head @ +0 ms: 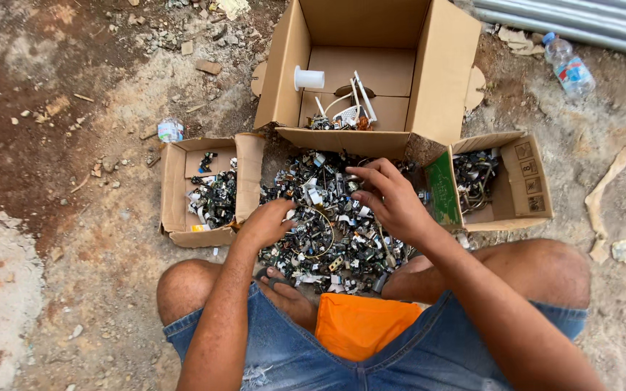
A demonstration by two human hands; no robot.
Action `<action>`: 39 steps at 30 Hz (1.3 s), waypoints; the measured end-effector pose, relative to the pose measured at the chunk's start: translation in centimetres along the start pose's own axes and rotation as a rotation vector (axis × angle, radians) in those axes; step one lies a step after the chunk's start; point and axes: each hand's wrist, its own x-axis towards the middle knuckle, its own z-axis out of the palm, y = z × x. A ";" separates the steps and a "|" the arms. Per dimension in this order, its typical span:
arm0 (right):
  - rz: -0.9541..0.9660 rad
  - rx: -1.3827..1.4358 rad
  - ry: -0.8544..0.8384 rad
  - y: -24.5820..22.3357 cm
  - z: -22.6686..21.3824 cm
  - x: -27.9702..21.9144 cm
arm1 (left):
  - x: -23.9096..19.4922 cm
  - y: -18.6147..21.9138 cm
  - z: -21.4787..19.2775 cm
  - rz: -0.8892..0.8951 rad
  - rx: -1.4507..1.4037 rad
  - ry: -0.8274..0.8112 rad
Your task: The person sits on the ground and sorts through a large pile of electronic components, picking up individual pieces, inspecting them, and placing them into separate cardboard boxes. The person handles circuit boards, wires, and small electronic parts by hand.
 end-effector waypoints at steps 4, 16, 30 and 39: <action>-0.070 0.004 0.015 0.5 0.2 0.9 | -0.4 6.2 -1.9 0.121 -0.130 0.148; -0.130 0.087 0.114 3.1 2.4 0.4 | 2.1 8.3 2.5 0.289 -0.648 0.414; -0.270 0.219 0.168 2.3 2.5 1.0 | 0.7 9.7 -0.3 0.379 -0.695 0.448; -0.298 0.225 0.173 1.9 2.5 0.8 | 0.3 10.2 -0.7 0.402 -0.701 0.430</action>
